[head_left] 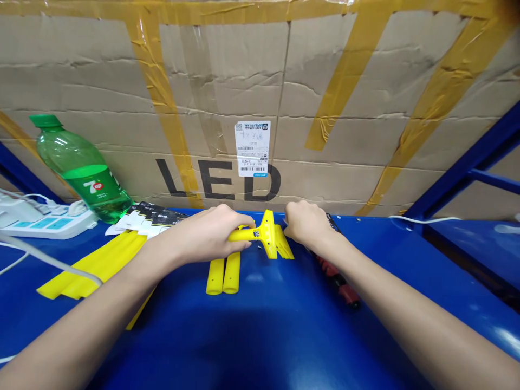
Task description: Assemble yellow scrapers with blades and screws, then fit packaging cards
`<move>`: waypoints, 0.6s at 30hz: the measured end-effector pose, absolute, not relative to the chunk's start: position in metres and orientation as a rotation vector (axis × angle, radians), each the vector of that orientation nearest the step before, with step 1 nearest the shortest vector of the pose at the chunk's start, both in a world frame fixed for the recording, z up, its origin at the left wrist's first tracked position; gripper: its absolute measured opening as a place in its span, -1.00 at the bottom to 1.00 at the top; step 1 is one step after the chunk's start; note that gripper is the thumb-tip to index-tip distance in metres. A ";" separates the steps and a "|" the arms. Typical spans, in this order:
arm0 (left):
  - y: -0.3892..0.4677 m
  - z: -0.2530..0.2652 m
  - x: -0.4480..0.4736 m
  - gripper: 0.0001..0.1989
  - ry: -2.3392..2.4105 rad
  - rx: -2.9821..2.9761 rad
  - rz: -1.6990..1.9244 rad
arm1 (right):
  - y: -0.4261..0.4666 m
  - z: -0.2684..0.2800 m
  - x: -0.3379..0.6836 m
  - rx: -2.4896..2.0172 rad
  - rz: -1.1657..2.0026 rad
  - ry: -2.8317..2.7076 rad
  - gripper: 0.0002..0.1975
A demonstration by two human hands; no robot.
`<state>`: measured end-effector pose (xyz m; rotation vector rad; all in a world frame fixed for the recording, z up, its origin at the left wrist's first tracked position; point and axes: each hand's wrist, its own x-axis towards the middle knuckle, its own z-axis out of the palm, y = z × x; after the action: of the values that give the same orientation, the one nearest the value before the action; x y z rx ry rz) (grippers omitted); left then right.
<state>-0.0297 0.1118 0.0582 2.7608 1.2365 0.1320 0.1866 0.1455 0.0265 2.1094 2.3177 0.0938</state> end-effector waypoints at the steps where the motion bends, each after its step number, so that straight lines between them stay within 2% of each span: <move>1: 0.111 0.059 -0.029 -0.64 1.245 2.755 0.117 | 0.142 0.028 0.188 2.128 0.099 2.326 -0.71; 4: 0.109 0.060 -0.027 -0.66 1.266 2.723 0.081 | 0.130 0.034 0.196 2.195 0.125 2.359 -0.69; 6: 0.108 0.061 -0.026 -0.66 1.269 2.709 0.063 | 0.122 0.039 0.204 2.268 0.007 2.452 -0.63; 8: 0.108 0.061 -0.025 -0.63 1.249 2.708 0.056 | 0.115 0.041 0.215 2.330 -0.554 2.638 -0.55; 10: 0.108 0.061 -0.025 -0.64 1.221 2.713 0.050 | 0.108 0.038 0.225 2.279 -1.367 2.673 -0.50; 12: 0.108 0.060 -0.025 -0.66 1.203 2.718 0.048 | 0.102 0.030 0.235 2.267 -1.895 2.552 -0.51; 15: 0.108 0.059 -0.024 -0.69 1.137 2.741 0.065 | 0.094 0.012 0.246 2.236 -2.411 2.398 -0.60; 18: 0.108 0.058 -0.022 -0.78 1.027 2.763 0.089 | 0.090 -0.001 0.248 2.156 -2.611 2.315 -0.64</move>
<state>-0.0220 0.1082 0.0580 2.7633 1.0273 0.0886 0.2478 0.0897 -0.0013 2.1556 2.3150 -2.6113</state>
